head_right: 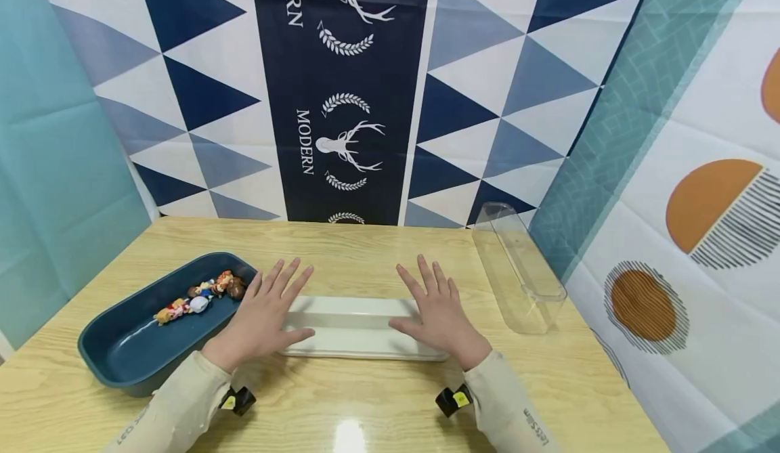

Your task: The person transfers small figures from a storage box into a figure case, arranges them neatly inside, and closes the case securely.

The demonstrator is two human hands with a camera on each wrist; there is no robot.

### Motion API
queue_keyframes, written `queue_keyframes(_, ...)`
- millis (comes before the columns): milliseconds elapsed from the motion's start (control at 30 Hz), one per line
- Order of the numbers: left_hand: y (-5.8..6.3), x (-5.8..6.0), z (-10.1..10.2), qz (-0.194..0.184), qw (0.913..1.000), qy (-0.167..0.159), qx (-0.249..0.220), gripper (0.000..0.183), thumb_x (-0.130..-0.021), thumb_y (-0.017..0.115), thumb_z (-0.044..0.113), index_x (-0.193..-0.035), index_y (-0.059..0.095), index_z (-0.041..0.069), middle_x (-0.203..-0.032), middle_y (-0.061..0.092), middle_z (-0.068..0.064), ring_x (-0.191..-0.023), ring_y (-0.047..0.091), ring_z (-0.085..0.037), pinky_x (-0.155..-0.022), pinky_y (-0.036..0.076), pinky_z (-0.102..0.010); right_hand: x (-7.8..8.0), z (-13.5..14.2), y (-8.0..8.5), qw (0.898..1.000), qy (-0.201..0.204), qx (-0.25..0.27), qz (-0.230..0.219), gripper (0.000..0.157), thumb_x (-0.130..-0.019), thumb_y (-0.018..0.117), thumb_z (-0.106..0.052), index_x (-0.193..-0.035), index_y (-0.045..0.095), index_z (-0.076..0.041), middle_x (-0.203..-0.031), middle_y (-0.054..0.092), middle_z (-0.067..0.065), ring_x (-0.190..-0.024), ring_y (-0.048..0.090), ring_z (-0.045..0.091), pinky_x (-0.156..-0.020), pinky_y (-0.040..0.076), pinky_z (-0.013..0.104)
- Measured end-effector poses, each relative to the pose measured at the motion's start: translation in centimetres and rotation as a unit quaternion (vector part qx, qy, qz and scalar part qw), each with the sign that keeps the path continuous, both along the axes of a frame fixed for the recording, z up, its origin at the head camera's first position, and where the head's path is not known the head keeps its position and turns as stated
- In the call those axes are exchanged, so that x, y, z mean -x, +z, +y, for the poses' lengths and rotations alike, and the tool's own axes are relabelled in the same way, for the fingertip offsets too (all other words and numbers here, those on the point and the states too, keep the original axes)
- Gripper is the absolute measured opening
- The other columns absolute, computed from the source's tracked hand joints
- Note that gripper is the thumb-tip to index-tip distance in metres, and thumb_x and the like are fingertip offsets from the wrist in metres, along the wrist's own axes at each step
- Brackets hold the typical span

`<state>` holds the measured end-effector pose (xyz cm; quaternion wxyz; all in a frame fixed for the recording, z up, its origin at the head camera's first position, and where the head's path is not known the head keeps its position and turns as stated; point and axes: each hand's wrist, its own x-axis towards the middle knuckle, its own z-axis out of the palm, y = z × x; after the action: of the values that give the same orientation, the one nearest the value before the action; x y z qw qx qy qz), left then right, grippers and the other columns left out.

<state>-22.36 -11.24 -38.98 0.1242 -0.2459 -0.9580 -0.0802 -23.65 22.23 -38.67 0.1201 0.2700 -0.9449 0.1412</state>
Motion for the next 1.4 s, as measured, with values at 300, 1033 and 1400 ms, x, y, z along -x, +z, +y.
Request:
queue_keyframes(300, -0.1, -0.2, -0.6, 0.033, 0.9972, -0.015, -0.065, 0.105, -0.082, 0.075, 0.056, -0.16, 0.019, 0.014, -0.161, 0.023, -0.017, -0.145, 0.023, -0.042, -0.111, 0.024, -0.064, 0.4, 1.5, 0.2, 0.991, 0.071, 0.091, -0.074, 0.088, -0.089, 0.075, -0.032, -0.156, 0.024, -0.008, -0.159, 0.011, 0.029, -0.142, 0.012, 0.056, -0.103, 0.019, 0.077)
queue_keyframes(1033, -1.2, -1.6, -2.3, 0.014, 0.9918, -0.047, -0.118, 0.112, -0.075, 0.087, 0.041, -0.159, 0.021, 0.009, -0.152, 0.037, -0.021, -0.136, 0.036, -0.043, -0.105, 0.036, -0.061, -0.2, 5.9, -2.6, 0.95, 0.104, 0.218, -0.201, 0.093, -0.081, 0.084, -0.011, -0.151, 0.023, 0.0, -0.151, 0.024, 0.031, -0.133, 0.032, 0.051, -0.098, 0.035, 0.07)
queue_keyframes(1400, -3.1, -2.2, -2.3, 0.013, 0.9864, -0.061, -0.152, 0.113, -0.071, 0.091, 0.029, -0.157, 0.023, 0.007, -0.145, 0.044, -0.022, -0.13, 0.043, -0.041, -0.101, 0.042, -0.057, -0.5, 6.8, -4.1, 0.928, 0.084, 0.283, -0.228, 0.094, -0.076, 0.085, -0.003, -0.15, 0.026, 0.001, -0.146, 0.032, 0.028, -0.127, 0.04, 0.044, -0.099, 0.039, 0.02)
